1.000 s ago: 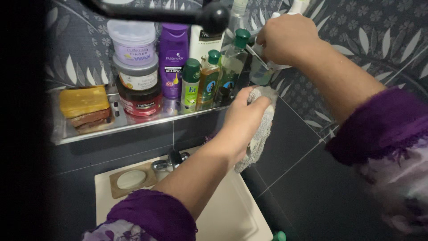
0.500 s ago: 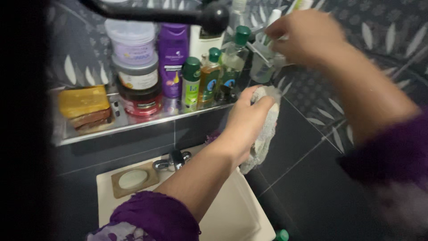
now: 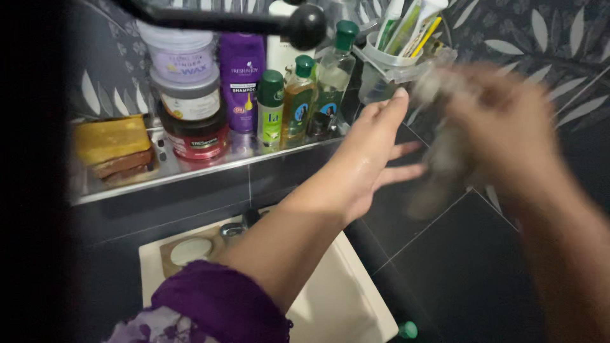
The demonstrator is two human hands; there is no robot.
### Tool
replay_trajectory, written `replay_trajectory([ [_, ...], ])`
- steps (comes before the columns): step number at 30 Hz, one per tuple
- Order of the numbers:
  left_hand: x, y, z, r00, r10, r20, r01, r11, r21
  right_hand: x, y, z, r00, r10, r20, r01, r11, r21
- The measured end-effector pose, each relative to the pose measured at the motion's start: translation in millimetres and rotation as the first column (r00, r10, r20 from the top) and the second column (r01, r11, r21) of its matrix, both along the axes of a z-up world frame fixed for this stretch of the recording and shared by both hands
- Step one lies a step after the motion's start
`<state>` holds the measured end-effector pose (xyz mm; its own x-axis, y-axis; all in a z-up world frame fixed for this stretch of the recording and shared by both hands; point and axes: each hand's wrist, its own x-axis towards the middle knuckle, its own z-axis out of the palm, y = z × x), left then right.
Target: The person wipes a bathroom sink and faucet with a cloth, then wipes and rearranges several bottles and jars on a wall-mounted shelf above the sink. The person also wipes the sink basin and surrounding surfaces before leaving the room.
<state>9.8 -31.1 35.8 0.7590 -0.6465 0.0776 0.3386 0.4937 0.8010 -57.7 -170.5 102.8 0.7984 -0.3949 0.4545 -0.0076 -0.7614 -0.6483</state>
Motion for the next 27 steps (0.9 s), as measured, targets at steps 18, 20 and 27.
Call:
replay_trajectory([
  [18, 58.7, -8.9, 18.3, 0.998, 0.058, 0.032, -0.056, 0.998, -0.041, 60.2, 15.0, 21.0, 0.996, 0.073, 0.058, -0.022, 0.784, -0.62],
  [20, 59.6, -6.3, 16.5, 0.998, 0.055, 0.032, -0.053, 0.998, -0.045, 50.5, 11.8, 25.7, 0.992, 0.108, 0.072, -0.076, 0.935, -0.346],
  [27, 56.7, -5.6, 19.7, 0.997, 0.023, 0.076, -0.023, 1.0, 0.0, 42.0, 35.9, -9.1, 0.962, 0.134, 0.24, -0.002, 0.877, -0.481],
])
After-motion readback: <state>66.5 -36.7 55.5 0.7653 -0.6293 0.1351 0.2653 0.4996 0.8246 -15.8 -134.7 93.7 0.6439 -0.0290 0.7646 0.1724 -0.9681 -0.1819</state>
